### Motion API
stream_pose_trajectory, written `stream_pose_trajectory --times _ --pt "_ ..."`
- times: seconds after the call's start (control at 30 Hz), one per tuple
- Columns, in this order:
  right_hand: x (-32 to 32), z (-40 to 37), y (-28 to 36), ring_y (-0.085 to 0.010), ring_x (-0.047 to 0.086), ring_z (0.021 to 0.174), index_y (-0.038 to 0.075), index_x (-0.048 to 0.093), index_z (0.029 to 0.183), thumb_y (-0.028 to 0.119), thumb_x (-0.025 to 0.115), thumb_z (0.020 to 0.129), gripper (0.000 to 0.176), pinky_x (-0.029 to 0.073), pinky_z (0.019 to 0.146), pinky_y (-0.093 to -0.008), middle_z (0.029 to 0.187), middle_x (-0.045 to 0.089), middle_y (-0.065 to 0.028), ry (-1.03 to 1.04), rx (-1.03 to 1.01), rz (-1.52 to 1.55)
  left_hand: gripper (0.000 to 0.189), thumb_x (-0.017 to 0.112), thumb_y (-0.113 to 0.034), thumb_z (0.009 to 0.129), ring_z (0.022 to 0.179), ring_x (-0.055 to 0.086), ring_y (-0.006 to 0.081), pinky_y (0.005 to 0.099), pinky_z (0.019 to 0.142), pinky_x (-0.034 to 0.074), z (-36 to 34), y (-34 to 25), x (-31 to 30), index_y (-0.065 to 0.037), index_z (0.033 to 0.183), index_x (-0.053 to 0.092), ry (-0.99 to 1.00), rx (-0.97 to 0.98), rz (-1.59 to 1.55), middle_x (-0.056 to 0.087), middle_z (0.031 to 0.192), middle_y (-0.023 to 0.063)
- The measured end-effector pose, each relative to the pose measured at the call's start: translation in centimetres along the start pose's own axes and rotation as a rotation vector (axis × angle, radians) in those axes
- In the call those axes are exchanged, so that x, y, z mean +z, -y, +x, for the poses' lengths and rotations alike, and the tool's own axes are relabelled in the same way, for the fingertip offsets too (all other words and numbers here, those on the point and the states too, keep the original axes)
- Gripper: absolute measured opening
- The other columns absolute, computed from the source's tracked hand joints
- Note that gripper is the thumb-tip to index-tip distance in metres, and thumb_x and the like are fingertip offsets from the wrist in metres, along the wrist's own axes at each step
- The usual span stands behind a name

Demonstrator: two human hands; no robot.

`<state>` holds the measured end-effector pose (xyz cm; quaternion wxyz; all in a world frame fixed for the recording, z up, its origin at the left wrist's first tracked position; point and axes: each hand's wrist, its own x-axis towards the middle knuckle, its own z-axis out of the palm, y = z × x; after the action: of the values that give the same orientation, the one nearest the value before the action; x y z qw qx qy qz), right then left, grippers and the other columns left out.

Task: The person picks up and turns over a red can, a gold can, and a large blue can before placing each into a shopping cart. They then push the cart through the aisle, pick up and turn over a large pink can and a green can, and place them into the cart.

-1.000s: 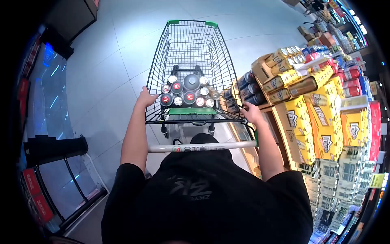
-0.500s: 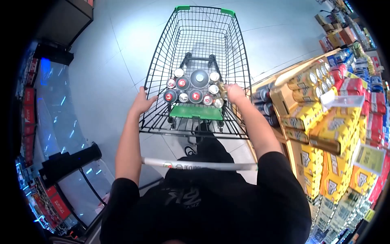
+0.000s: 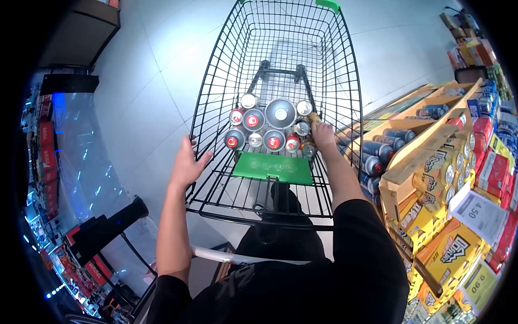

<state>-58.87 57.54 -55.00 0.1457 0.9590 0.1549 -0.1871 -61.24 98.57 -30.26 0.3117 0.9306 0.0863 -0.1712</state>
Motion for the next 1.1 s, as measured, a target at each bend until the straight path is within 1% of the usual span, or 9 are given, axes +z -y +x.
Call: stream_pose_trajectory --times 0.2,0.3,0.43,0.6,0.63,0.7,0.83,1.0,1.1 --pt "-3.9 1.0 -2.7 -0.0292 0.068 0.088 0.005 0.057 0.108 0.017 0.063 0.085 0.027 0.055 0.075 -0.0412 0.096 0.067 -0.0146 0.034 0.031 0.271 0.066 0.074 -0.025 0.083 0.115 0.054 0.0465 0.0458 0.097 0.046 3.5 -1.1 -0.6 0.007 0.128 0.037 0.019 0.001 0.060 0.053 0.125 0.0329" --pt "-9.7 -1.3 -4.0 -0.0334 0.067 0.091 0.002 0.059 0.107 0.021 0.074 0.069 0.045 0.055 0.079 -0.0429 0.091 0.068 -0.0165 0.025 -0.044 0.393 0.068 0.074 -0.027 0.081 0.114 0.056 0.0463 0.0474 0.095 0.047 5.9 -0.3 -0.3 0.005 0.126 0.035 0.040 -0.002 0.080 0.054 0.124 0.0339" --pt "-17.7 -5.2 -6.6 -0.0352 0.067 0.090 0.002 0.059 0.118 0.036 0.079 0.062 0.068 0.054 0.083 -0.0412 0.094 0.069 -0.0210 0.089 0.187 0.492 0.068 0.076 -0.030 0.080 0.112 0.057 0.0464 0.0471 0.095 0.048 9.7 -1.1 -0.7 0.004 0.124 0.036 0.076 0.056 0.098 0.056 0.120 0.0353" --pt "-28.3 -13.6 -7.0 -0.0188 0.066 0.092 0.004 0.058 0.126 0.023 0.082 0.066 0.067 0.052 0.084 -0.0330 0.098 0.069 -0.0118 -0.192 0.142 1.178 0.094 0.076 -0.042 0.079 0.129 0.044 0.0442 0.0539 0.106 0.037 13.6 -4.8 -2.8 0.001 0.144 0.024 0.129 -0.004 0.365 0.039 0.143 0.0302" --pt "-29.5 -14.8 -6.2 -0.0165 0.065 0.093 0.003 0.057 0.126 0.021 0.082 0.067 0.066 0.052 0.085 -0.0327 0.101 0.069 -0.0091 -0.232 0.137 1.270 0.089 0.075 -0.044 0.079 0.131 0.042 0.0406 0.0562 0.108 0.031 13.1 -5.0 -2.4 -0.001 0.143 0.031 -0.172 0.222 0.563 0.040 0.144 0.0246" --pt "-29.4 -15.6 -4.1 -0.0150 0.063 0.099 0.001 0.054 0.128 0.016 0.082 0.069 0.067 0.050 0.088 -0.0311 0.109 0.065 -0.0061 -0.371 0.059 1.767 0.079 0.073 -0.041 0.082 0.129 0.045 0.0380 0.0515 0.108 0.034 14.0 -8.3 -3.3 -0.003 0.142 0.039 -0.354 0.600 0.217 0.043 0.142 0.0221" --pt "-30.0 -14.1 -1.4 -0.0154 0.059 0.105 -0.005 0.051 0.127 0.033 0.063 0.080 0.062 0.045 0.093 -0.0291 0.113 0.062 -0.0100 -0.627 -0.064 2.073 0.074 0.068 -0.046 0.086 0.124 0.049 0.0261 0.0397 0.100 0.044 9.5 -15.3 -5.1 -0.006 0.142 0.040 0.907 0.789 -0.732 0.050 0.134 0.0169" --pt "-34.8 -13.5 -2.2 -0.0149 0.054 0.107 -0.001 0.052 0.126 0.038 0.054 0.095 0.050 0.040 0.098 -0.0286 0.113 0.060 -0.0061 -0.728 0.153 1.961 0.074 0.064 -0.047 0.085 0.101 0.062 0.0251 0.0365 0.076 0.055 5.5 -17.0 -5.4 -0.008 0.143 0.039 1.097 0.702 -0.924 0.054 0.129 0.0163" --pt "-37.1 -13.7 -0.6 -0.0246 0.047 0.129 0.004 0.038 0.143 0.049 0.055 0.094 0.068 0.033 0.112 -0.0400 0.142 0.046 -0.0127 -0.795 -0.204 2.381 0.072 0.059 -0.050 0.086 0.085 0.064 0.0240 0.0320 0.063 0.053 5.4 -17.5 -4.8 -0.008 0.141 0.040 1.403 0.495 -1.303 0.056 0.126 0.0166"
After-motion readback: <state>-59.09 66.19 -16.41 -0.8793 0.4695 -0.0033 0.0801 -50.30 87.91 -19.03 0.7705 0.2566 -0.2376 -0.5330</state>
